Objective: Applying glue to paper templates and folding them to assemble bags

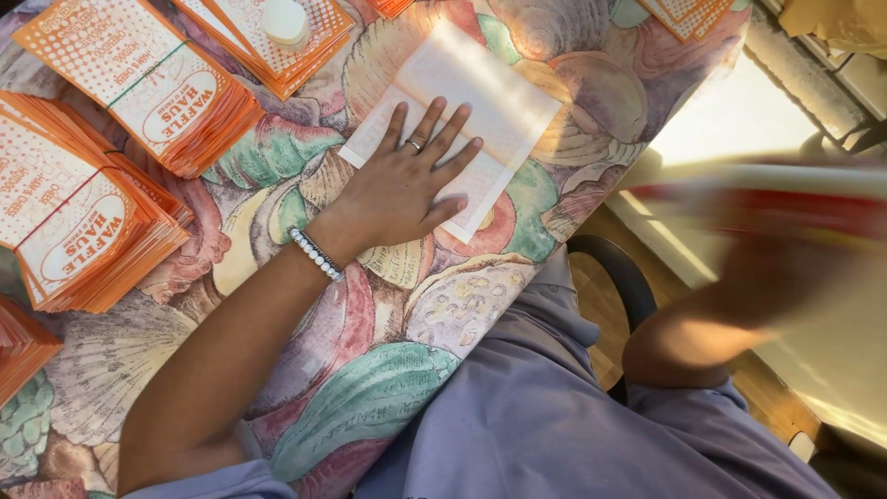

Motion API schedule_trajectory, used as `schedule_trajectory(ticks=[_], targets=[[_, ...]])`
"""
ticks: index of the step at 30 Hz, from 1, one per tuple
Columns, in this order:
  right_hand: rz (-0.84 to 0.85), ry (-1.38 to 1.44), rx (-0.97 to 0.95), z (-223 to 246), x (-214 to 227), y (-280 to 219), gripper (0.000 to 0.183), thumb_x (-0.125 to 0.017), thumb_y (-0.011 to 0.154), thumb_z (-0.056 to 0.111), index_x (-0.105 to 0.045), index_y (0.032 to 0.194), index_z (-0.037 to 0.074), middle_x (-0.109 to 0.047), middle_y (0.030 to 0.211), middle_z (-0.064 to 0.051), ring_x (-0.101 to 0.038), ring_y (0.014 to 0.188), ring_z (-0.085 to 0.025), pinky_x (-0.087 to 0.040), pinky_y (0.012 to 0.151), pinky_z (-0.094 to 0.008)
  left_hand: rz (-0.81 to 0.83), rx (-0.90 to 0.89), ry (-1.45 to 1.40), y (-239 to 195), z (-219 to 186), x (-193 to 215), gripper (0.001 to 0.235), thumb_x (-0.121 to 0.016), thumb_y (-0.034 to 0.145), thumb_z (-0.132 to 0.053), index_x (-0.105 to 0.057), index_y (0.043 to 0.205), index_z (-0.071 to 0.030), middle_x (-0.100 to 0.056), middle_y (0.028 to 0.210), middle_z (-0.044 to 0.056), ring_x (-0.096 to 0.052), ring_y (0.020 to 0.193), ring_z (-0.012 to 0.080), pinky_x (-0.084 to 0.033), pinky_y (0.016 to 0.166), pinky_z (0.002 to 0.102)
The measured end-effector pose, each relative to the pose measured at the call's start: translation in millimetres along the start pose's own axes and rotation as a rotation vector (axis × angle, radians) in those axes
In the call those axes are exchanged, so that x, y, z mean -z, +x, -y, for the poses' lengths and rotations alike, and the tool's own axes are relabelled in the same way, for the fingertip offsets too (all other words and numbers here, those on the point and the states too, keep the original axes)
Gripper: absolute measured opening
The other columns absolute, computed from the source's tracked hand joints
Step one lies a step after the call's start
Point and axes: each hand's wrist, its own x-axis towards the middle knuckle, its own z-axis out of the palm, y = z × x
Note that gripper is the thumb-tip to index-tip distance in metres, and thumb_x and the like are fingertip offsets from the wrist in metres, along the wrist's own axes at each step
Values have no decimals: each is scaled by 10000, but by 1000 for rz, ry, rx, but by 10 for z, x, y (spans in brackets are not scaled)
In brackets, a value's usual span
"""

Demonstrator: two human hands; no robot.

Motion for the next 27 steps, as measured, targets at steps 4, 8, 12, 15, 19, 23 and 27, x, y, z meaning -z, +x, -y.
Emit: schedule_trajectory(ticks=[4,8,12,15,19,23,27], targets=[[265,181,-521,365,-691,-310,343,-872,817,133,-659,1052,1,-712,999,-174,-729,904,-267,-644,794,-371,19,-22,15,-29,-58,-20,741,-231,1079,-588,-188,1660,-129,-6,1715,167,51,1570,376,31,1233,613],[-17,728,-610,-192,-679,-296,403,-771,971,293,-623,1231,23,-691,1147,-121,-700,922,-228,-598,802,-370,32,-20,31,-98,-91,4,728,-208,1085,-591,-156,1657,-142,5,1717,129,55,1570,345,65,1203,664],[221,1097,-1323,-50,-1085,-139,373,-779,897,424,-690,1057,99,-752,957,-193,-744,738,-248,-499,397,-249,-51,-76,25,-134,-134,28,645,-294,1101,-490,-303,1629,-121,-81,1728,97,-21,1581,344,-45,1182,741],[173,1194,-1315,-144,-963,-68,283,-806,920,190,-640,1083,27,-730,977,-176,-692,707,-198,-471,431,-221,31,-88,-49,-105,-164,53,589,-283,1095,-432,-299,1607,-141,-174,1703,96,-70,1568,328,-21,1215,664],[-121,668,-558,-259,-822,-115,185,-637,1012,206,-662,1142,76,-671,1063,-136,-637,943,-298,-562,783,-568,-12,-99,-40,-109,-151,-30,608,-278,1104,-451,-302,1631,-147,-168,1711,133,-109,1574,356,-30,1220,656],[385,308,-440,225,-1046,-455,237,-837,885,76,-670,1014,-31,-715,1019,-178,-713,931,-263,-619,828,-370,-13,-137,-116,-104,-128,-13,587,-378,1090,-445,-393,1604,-162,-186,1704,130,-85,1560,404,-34,1184,722],[458,280,-558,205,-1053,-690,222,-828,900,118,-684,1048,37,-737,1057,-154,-747,991,-244,-663,863,-360,-9,-132,-143,-114,-141,-27,559,-376,1088,-414,-424,1586,-165,-243,1700,92,-112,1568,367,46,1170,738]])
